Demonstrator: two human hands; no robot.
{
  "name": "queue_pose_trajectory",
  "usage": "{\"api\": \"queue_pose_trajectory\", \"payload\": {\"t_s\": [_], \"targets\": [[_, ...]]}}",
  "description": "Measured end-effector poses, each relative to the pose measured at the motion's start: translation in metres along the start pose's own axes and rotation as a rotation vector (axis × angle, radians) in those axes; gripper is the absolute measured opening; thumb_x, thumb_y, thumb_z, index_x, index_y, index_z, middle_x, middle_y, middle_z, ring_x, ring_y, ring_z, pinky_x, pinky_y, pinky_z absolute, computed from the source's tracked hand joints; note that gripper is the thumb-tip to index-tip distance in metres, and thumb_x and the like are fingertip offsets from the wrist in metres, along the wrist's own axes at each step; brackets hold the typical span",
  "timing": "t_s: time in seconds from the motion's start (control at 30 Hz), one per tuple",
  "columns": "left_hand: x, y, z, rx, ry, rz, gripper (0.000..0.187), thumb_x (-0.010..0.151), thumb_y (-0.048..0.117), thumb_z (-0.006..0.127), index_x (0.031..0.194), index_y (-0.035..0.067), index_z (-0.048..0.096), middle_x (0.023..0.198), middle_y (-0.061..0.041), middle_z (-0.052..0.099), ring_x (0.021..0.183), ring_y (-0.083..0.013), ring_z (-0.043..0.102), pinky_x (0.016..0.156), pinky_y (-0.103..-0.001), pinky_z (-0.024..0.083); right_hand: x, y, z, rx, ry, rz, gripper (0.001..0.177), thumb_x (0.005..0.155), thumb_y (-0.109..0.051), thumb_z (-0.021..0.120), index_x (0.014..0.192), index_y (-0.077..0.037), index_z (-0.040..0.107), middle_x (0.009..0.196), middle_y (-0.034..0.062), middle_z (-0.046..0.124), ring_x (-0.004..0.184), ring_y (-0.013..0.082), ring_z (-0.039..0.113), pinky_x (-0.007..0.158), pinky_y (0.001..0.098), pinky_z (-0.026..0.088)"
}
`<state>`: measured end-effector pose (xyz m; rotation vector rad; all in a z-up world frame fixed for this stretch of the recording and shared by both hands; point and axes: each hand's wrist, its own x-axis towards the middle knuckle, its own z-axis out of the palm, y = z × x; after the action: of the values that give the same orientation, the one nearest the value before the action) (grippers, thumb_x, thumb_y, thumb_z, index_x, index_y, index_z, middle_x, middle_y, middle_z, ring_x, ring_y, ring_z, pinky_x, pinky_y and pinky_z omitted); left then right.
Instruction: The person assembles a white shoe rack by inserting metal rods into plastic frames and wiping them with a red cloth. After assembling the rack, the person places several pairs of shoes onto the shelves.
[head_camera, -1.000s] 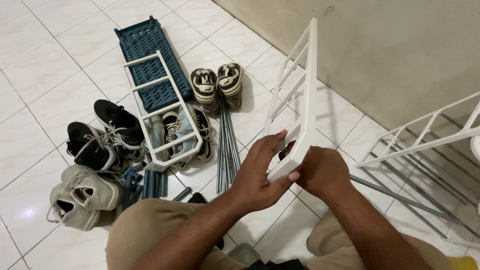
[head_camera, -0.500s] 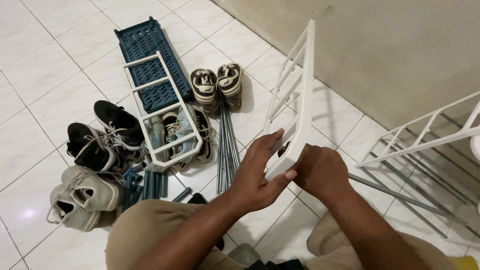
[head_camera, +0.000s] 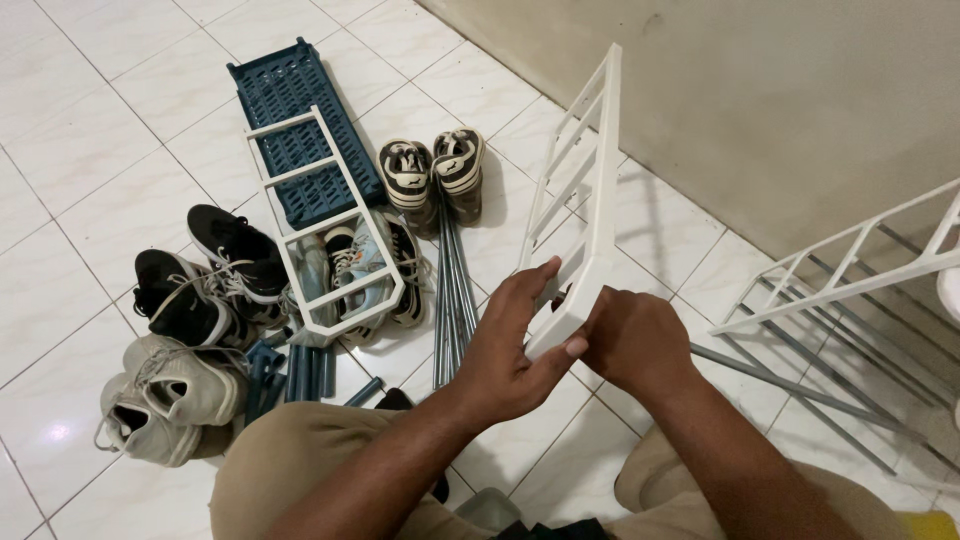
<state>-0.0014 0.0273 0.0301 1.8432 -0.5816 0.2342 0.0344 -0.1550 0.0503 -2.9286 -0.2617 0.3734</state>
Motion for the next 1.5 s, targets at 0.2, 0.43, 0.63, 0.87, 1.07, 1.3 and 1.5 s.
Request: {"api": "queue_pose_trajectory", "payload": {"t_s": [0.2,0.43,0.63,0.87,1.07,1.3,1.5], "targets": [[-0.003,0.002,-0.001,0.051,-0.036,0.013,0.076,0.097,0.032,0.073,0.155,-0.003,0.039,0.143,-0.025,0.053,0.134,-0.0374,0.055,0.114,-0.046,0.045,0.011,0.015,0.001,0.817,-0.320,0.159,0.016,0.085,-0.017,0.066,0.100,-0.018,0.070,0.075,-0.0048,0.074,0.072,0.0105,0.071,0.072,0.0296,0.057],[0.000,0.001,-0.006,-0.007,-0.029,-0.068,0.076,0.099,0.033,0.070,0.157,-0.003,0.036,0.144,-0.025,0.050,0.134,-0.0357,0.055,0.113,-0.045,0.046,0.001,0.001,0.006,-0.098,-0.040,0.042,0.036,0.091,-0.041,0.069,0.095,-0.005,0.069,0.085,0.0119,0.073,0.081,0.0257,0.071,0.076,0.0372,0.060],[0.005,-0.002,-0.013,-0.005,0.047,-0.074,0.072,0.103,0.030,0.066,0.160,-0.002,0.036,0.147,-0.023,0.052,0.137,-0.0347,0.055,0.116,-0.044,0.045,0.012,0.011,0.013,0.617,-0.282,-0.117,0.041,0.103,-0.044,0.048,0.094,-0.008,0.064,0.073,0.0101,0.074,0.068,0.0188,0.069,0.067,0.0316,0.055],[0.014,-0.024,-0.027,0.069,0.048,0.048,0.079,0.097,0.036,0.070,0.158,0.000,0.036,0.143,-0.025,0.050,0.130,-0.0383,0.054,0.112,-0.044,0.045,0.025,0.046,0.022,0.710,0.051,-0.114,0.034,0.103,-0.033,0.042,0.097,-0.007,0.061,0.068,0.0090,0.067,0.061,0.0193,0.063,0.059,0.0350,0.051],[0.022,-0.079,0.018,0.329,-0.090,0.002,0.083,0.093,0.058,0.068,0.153,0.005,0.047,0.130,-0.020,0.060,0.116,-0.0359,0.057,0.102,-0.045,0.047,0.023,0.082,0.004,0.623,0.405,0.077,0.028,0.107,-0.026,0.043,0.098,-0.004,0.058,0.068,0.0118,0.063,0.060,0.0193,0.058,0.057,0.0373,0.045],[0.024,-0.169,0.069,0.640,-0.334,0.111,0.086,0.091,0.069,0.060,0.147,0.004,0.051,0.122,-0.022,0.060,0.114,-0.0374,0.056,0.101,-0.051,0.043,0.018,0.111,0.014,0.936,0.650,-0.102,0.025,0.112,-0.021,0.032,0.110,-0.002,0.048,0.090,0.0063,0.063,0.073,0.0100,0.061,0.064,0.0293,0.054],[0.018,-0.212,0.109,0.664,-0.512,0.020,0.087,0.092,0.069,0.057,0.150,0.005,0.047,0.126,-0.021,0.059,0.119,-0.0368,0.054,0.102,-0.048,0.042,0.024,0.111,0.032,0.943,0.531,-0.040,0.024,0.114,-0.020,0.038,0.118,0.000,0.049,0.099,0.0075,0.064,0.086,0.0088,0.063,0.075,0.0276,0.055]]}}
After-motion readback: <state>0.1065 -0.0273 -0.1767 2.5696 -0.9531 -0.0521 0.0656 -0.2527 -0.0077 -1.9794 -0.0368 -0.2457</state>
